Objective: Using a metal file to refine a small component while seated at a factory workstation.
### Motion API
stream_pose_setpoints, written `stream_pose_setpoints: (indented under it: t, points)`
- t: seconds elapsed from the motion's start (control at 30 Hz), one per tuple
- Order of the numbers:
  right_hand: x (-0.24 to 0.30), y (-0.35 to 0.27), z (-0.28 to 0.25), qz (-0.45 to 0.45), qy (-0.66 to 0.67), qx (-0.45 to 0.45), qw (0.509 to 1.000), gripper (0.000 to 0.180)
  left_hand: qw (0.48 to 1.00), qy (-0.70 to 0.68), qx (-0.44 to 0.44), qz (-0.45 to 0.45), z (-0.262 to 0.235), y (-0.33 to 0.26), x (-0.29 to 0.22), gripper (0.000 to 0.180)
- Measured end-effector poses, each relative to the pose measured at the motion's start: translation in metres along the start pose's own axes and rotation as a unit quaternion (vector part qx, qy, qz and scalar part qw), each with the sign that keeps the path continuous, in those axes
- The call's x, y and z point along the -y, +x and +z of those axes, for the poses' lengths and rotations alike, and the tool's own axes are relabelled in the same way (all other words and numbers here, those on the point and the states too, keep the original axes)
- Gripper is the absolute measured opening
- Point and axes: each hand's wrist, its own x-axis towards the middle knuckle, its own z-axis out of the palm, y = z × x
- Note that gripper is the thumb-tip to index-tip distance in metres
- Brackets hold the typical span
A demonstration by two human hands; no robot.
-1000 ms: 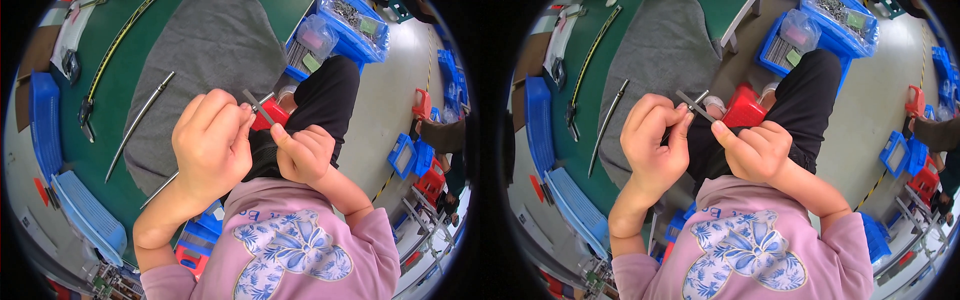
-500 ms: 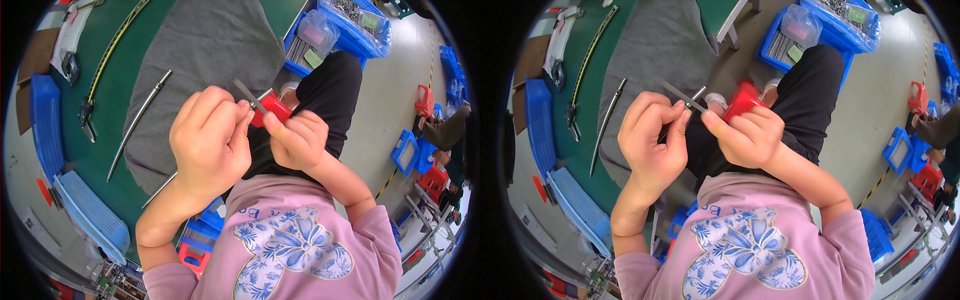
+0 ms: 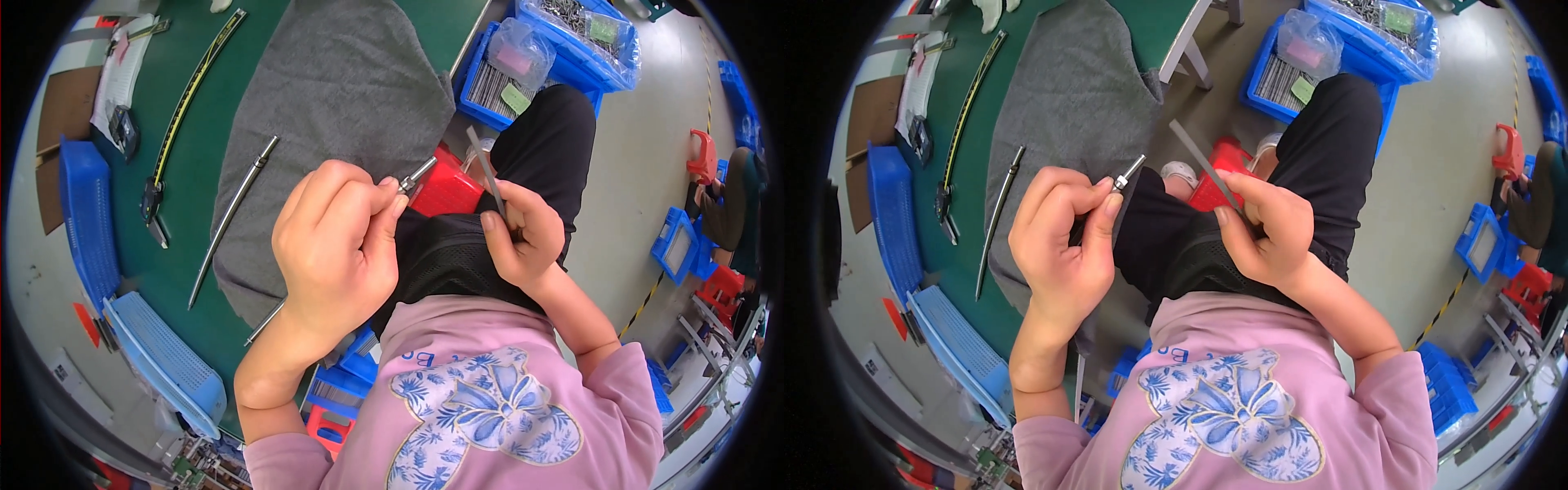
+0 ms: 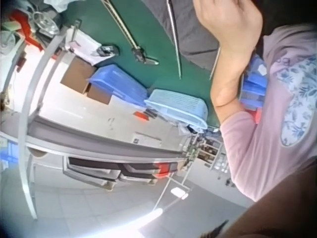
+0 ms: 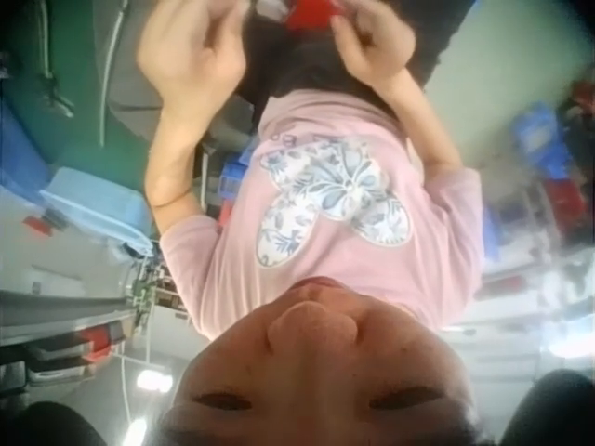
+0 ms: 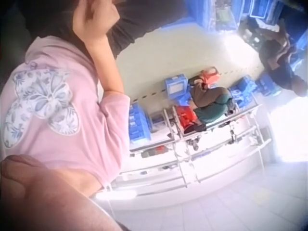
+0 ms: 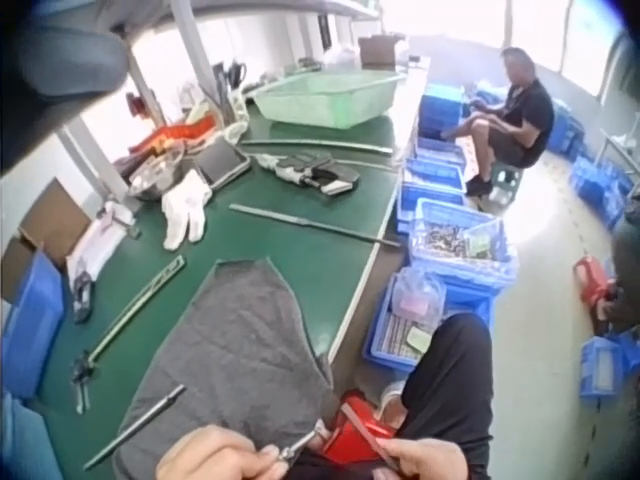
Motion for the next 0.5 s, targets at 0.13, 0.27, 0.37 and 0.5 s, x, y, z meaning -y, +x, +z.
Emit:
stream_pose_setpoints:
  t: [0.13, 0.27, 0.37, 0.5]
  points:
    - [0.007, 0.006, 0.007, 0.047, 0.044, 0.004, 0.998, 0.027, 1.000, 0.002, 0.014, -0.009, -0.002, -0.001, 0.000, 0.017]
    - [0.015, 0.019, 0.016, 0.086, 0.117, -0.005, 0.989, 0.020, 1.000, 0.004, 0.022, -0.008, -0.003, 0.000, 0.001, 0.016]
    - [0.018, 0.034, 0.031, 0.113, 0.152, -0.053, 0.980, 0.020, 0.999, -0.002, 0.037, 0.004, -0.003, 0.005, 0.004, 0.016]
    - [0.014, 0.045, 0.040, 0.112, 0.211, -0.036, 0.970, 0.020, 0.999, -0.011, 0.042, 0.005, -0.005, 0.007, 0.006, 0.015]
